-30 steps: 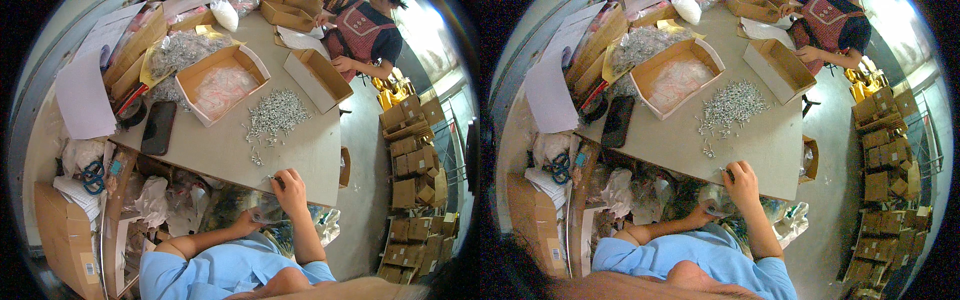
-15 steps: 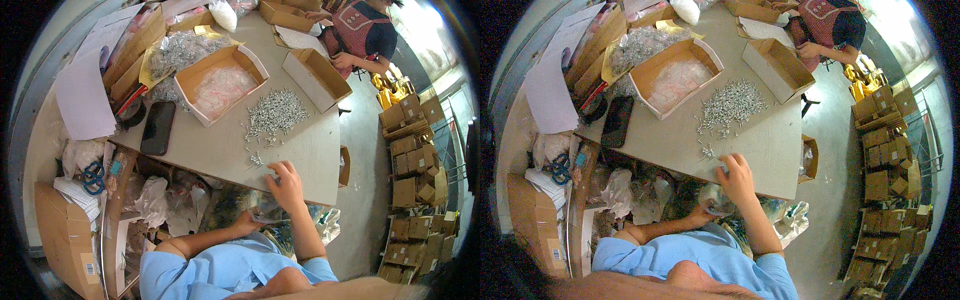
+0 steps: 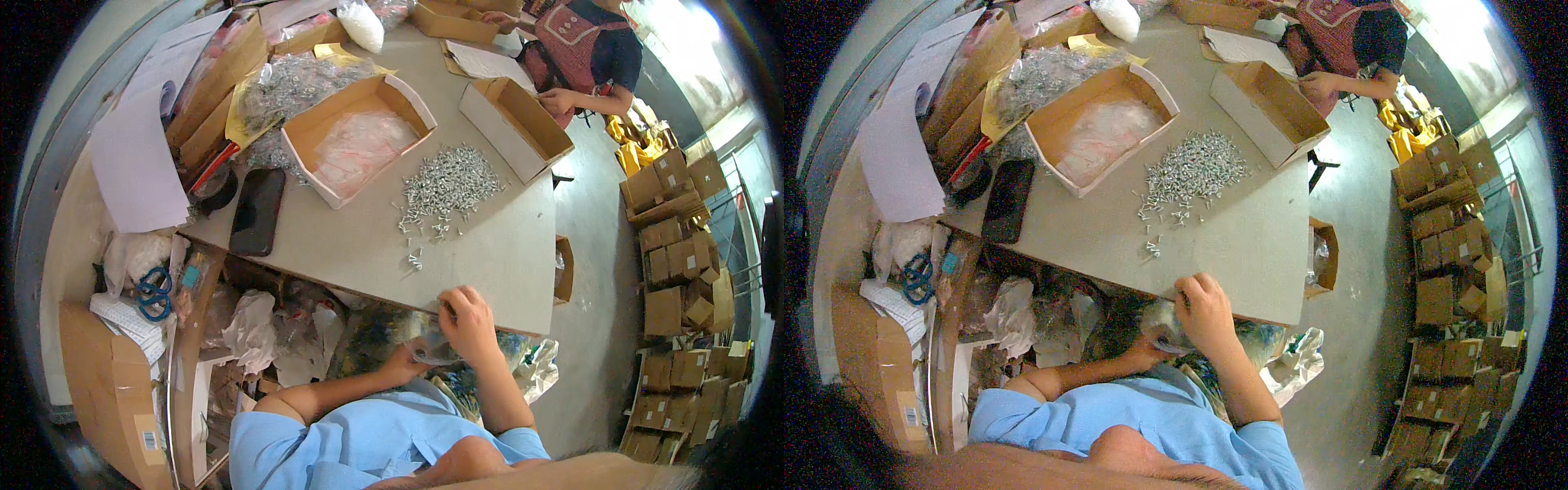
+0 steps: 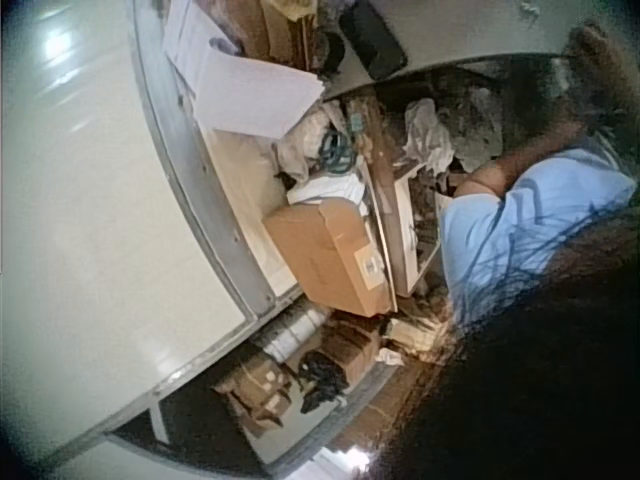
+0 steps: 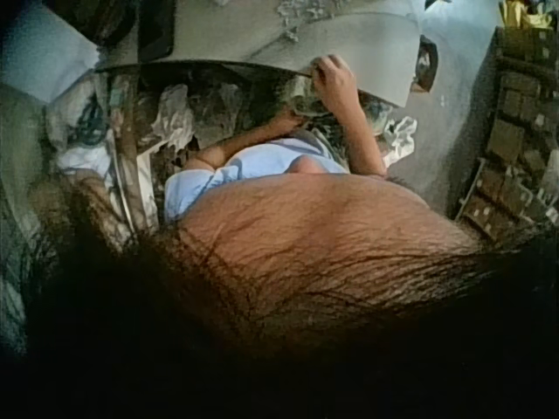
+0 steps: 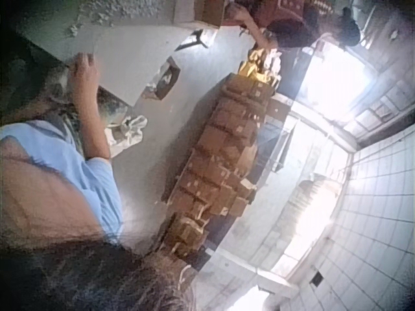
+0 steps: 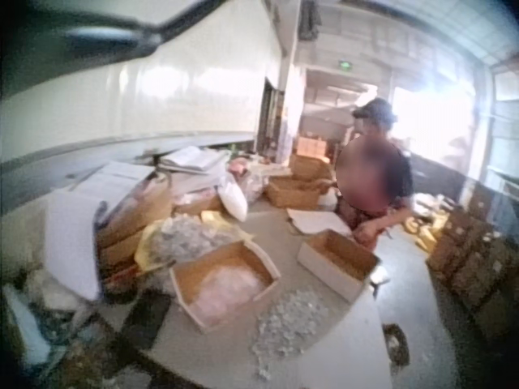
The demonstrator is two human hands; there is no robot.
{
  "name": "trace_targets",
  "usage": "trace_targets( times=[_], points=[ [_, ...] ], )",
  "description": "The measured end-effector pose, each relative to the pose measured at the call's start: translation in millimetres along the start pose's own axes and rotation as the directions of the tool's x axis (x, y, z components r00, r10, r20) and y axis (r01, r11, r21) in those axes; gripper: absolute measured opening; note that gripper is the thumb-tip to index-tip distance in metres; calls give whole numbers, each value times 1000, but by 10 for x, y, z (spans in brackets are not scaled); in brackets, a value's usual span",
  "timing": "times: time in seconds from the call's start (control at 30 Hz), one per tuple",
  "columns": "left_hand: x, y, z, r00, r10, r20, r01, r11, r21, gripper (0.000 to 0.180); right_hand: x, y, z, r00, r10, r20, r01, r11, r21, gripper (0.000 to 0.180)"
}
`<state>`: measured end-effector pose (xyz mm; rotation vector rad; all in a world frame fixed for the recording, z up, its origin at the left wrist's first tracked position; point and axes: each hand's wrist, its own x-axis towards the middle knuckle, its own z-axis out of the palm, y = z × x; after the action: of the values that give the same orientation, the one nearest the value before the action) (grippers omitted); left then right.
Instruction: The person picks up small metal screws from a table and places them into a plastic bag.
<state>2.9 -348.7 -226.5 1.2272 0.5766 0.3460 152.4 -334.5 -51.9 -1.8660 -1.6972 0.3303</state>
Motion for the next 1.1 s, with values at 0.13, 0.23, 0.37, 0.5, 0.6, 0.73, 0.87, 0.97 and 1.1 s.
trace_targets(
  times=[0.13, 0.23, 0.37, 0.5, 0.6, 0.73, 0.87, 0.97, 1.1],
  points=[
    [73, 20, -35, 995, 92, -37, -82, 973, 217, 24, -163, 18, -128, 993, 63, 99, -83, 972, 221, 11],
    [166, 76, -26, 960, 266, -88, -223, 916, 334, 23, -155, 62, -162, 986, 136, 97, -161, 932, 325, 8],
    [205, 159, -90, 980, 196, -43, -178, 947, 268, 23, -172, 109, -132, 987, 154, 54, -163, 916, 367, 8],
    [101, 374, -117, 991, 134, -2, -120, 891, 439, 22, -230, 103, -100, 996, 91, -7, -84, 949, 305, 11],
    [-32, 393, -436, 992, -1, 126, -81, 759, 646, 26, -280, 1, -73, 996, -84, 6, 82, 983, 164, 15],
    [-309, 1178, -745, 910, -131, 394, -63, 895, 442, 43, -382, -273, -64, 908, -385, 163, 359, 918, 170, 15],
    [-489, 1580, -633, 873, -49, 485, -67, 974, 218, 56, -336, -490, -111, 848, -485, 214, 431, 866, 253, 18],
    [-464, 1629, -597, 938, 219, 267, -262, 955, 140, 52, -312, -454, -189, 866, -480, 141, 419, 851, 317, 20],
    [-480, 1715, -595, 918, 386, 91, -396, 879, 266, 30, -341, -393, -257, 932, -363, 28, 329, 872, 362, 17]
  ],
)
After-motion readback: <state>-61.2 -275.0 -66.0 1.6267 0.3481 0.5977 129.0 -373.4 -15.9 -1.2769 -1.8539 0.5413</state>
